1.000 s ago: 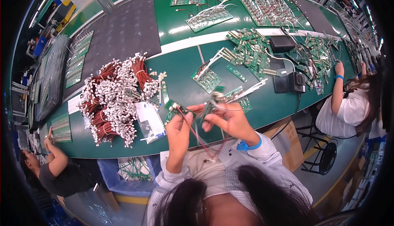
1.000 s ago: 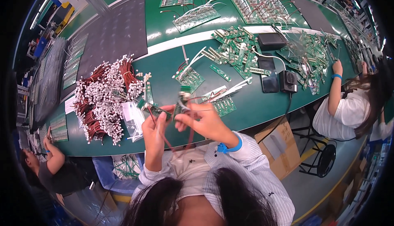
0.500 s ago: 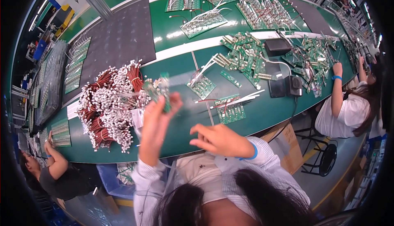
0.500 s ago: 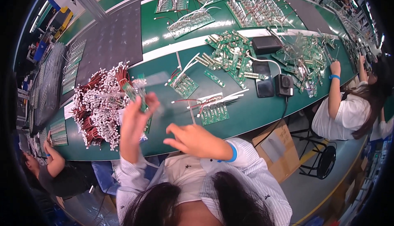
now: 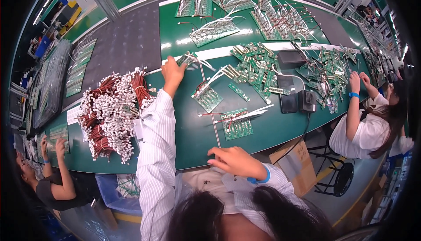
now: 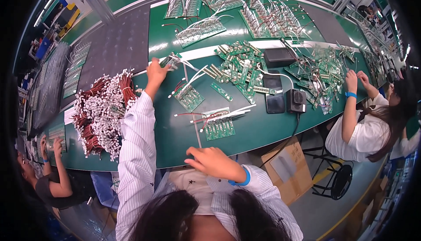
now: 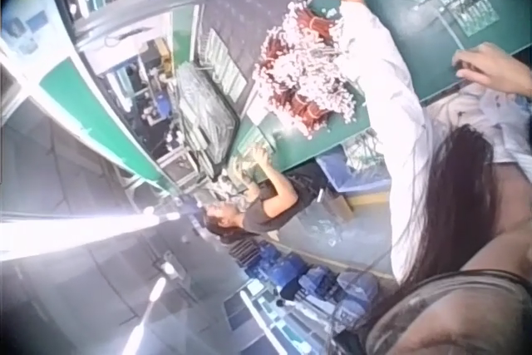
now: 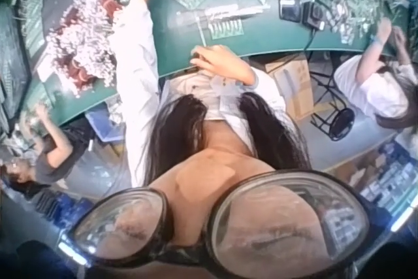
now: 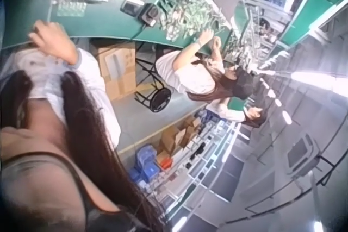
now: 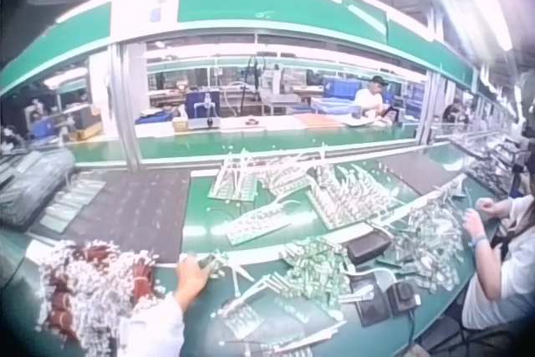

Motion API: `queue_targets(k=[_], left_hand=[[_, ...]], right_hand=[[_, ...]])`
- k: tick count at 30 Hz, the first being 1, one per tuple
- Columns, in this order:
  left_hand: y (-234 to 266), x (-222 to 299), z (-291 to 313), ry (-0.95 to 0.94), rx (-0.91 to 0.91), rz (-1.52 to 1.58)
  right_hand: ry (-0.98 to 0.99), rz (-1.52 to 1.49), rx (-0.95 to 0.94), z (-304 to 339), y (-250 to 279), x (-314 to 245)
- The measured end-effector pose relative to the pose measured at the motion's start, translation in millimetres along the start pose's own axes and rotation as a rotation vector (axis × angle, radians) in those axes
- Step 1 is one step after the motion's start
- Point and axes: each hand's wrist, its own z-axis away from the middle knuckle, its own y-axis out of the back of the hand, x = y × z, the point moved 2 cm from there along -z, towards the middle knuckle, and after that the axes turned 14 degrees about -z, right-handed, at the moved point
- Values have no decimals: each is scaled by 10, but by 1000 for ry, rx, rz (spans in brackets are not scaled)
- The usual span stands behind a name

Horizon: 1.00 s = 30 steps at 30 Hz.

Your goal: The person connects wire harnesses to printed circuit boards by hand at an assembly station.

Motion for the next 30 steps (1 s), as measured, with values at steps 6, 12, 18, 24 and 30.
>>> queue_targets(k=[6,12,18,24,30], left_hand=[[398,71,738,-129,-185,411],[587,404,1333,-251,-155,73],[574,475,1318,-236,-92,90],[502,423,1356,-298,-37,476],[406,249,1433,14,-406,1228]], right_hand=[[29,0,150,-44,10,72],[137,90,368,-148,-13,250],[115,157,554,-107,160,391],[99,0,697,-246,231,516],[272,-229,748,-721,273,660]])
